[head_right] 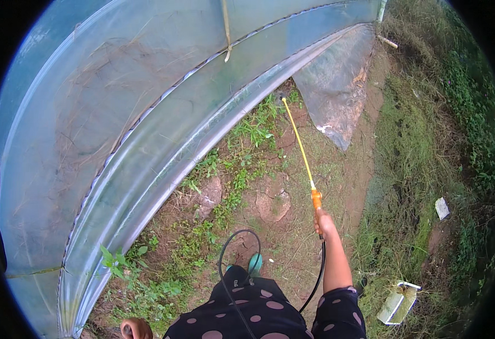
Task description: The person walks along the edge of a greenhouse, spraying low-lying vegetation with a handheld sprayer. They briefly pick up and move a white pipe to access the area underneath, then continue spraying the ground and plants along the perimeter.
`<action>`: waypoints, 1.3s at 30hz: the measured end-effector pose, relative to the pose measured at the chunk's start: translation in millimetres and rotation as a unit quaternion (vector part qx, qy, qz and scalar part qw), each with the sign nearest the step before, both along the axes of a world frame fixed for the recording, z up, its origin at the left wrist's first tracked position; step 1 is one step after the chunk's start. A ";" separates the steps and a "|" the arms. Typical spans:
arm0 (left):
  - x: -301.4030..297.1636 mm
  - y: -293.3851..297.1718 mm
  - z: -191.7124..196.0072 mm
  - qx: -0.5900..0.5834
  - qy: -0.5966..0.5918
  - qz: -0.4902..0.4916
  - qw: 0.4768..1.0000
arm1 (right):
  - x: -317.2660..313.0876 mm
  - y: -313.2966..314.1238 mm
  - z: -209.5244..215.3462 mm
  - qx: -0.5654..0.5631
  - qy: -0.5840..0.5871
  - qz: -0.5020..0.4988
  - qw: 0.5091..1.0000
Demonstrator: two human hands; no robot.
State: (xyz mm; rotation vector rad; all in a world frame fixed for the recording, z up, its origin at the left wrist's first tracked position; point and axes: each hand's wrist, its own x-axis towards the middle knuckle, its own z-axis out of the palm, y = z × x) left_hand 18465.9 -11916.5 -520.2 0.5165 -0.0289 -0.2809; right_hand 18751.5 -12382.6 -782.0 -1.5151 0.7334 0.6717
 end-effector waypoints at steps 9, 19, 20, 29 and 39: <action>47.4 -11.4 -39.8 0.474 0.257 0.045 0.841 | -39.0 -3.4 4.8 -0.012 0.035 -0.009 0.999; 26.2 12.4 -169.6 0.657 0.348 0.116 0.659 | -156.6 -2.8 24.5 -0.016 0.088 0.046 0.995; 21.9 16.8 -191.0 0.643 0.356 0.122 0.667 | -168.1 -7.2 23.6 -0.022 0.104 0.035 0.994; -10.1 45.8 -296.2 0.702 0.419 0.019 0.575 | -202.2 -5.0 22.2 -0.032 0.121 -0.015 0.992; -7.3 67.6 -196.8 0.276 0.421 -0.002 0.864 | -261.2 20.0 51.9 -0.074 0.106 0.117 0.985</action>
